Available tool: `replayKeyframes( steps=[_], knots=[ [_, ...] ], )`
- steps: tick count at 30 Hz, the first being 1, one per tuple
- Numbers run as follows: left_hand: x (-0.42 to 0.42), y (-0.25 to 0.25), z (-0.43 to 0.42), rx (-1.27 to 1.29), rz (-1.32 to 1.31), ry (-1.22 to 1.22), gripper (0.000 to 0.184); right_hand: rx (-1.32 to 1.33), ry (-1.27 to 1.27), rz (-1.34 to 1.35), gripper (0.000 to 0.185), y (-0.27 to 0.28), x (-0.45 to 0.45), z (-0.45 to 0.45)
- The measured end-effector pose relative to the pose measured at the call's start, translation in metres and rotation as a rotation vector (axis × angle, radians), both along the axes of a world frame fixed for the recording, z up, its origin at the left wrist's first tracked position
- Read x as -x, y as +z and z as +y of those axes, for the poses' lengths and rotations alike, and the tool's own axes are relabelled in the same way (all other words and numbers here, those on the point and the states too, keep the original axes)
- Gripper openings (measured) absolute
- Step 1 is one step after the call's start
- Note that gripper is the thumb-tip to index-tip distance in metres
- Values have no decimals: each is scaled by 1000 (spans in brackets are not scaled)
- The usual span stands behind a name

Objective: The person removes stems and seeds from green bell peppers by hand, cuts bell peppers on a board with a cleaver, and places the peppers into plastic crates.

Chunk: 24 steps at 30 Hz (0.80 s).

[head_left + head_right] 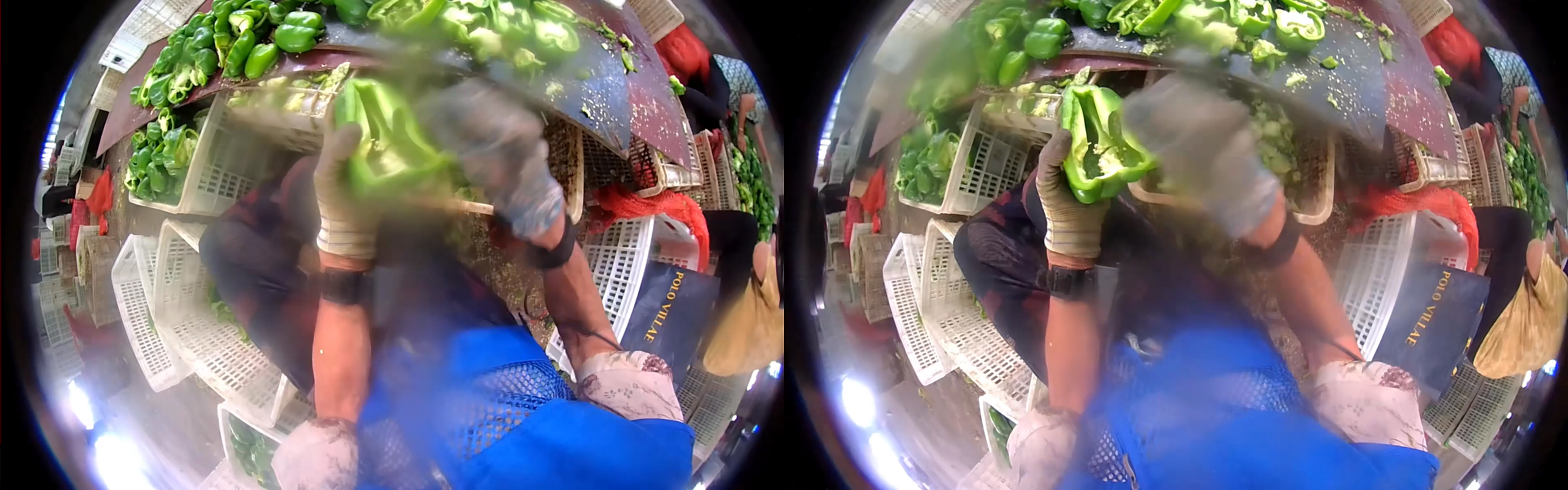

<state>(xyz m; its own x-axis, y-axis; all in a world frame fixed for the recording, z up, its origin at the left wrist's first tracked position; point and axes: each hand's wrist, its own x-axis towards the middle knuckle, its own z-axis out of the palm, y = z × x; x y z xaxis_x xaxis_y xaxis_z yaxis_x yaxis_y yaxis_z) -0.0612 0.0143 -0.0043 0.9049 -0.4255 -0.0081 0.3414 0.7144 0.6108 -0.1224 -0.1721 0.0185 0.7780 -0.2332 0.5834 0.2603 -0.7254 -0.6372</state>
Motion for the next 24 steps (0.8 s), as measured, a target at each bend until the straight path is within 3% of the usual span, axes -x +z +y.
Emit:
replayKeyframes(
  steps=[2, 4, 5, 6, 10, 12, 14, 16, 18, 21, 23, 24],
  knots=[
    [5, 1, -10, -373, -379, 164, 68, 65, 165, -3, 10, 7, 13, 23],
    [17, 23, -13, -317, -295, 118, 77, 110, 207, 0, 7, 9, 19, 32],
    [15, 15, -14, -511, -492, 144, 81, 126, 201, 13, 5, 4, 20, 33],
    [21, 20, -15, -554, -509, 131, 79, 135, 194, 25, 4, -5, 19, 33],
    [27, 25, -19, -460, -335, 96, 77, 193, 225, 127, 4, -30, 5, 34],
    [18, 15, -17, -469, -363, 187, 70, -81, 316, 277, 7, -24, 6, 33],
    [3, 3, -6, -228, -188, 137, 62, -670, 451, 592, 12, 21, 14, 30],
    [-2, 3, -2, -105, -42, 98, 60, -535, 251, 391, 20, 28, 15, 10],
    [5, 5, 3, -42, 30, 51, 61, -668, 120, 293, 27, 21, 2, -16],
    [-1, -2, 0, 29, 15, 79, 63, -242, -80, 416, 40, -8, -7, -4],
    [2, -1, -4, 12, 31, 90, 63, -341, 302, 230, 37, -38, 3, 10],
    [0, 2, -8, 4, 26, 92, 64, -559, 397, 201, 39, -32, 5, 24]
  ],
)
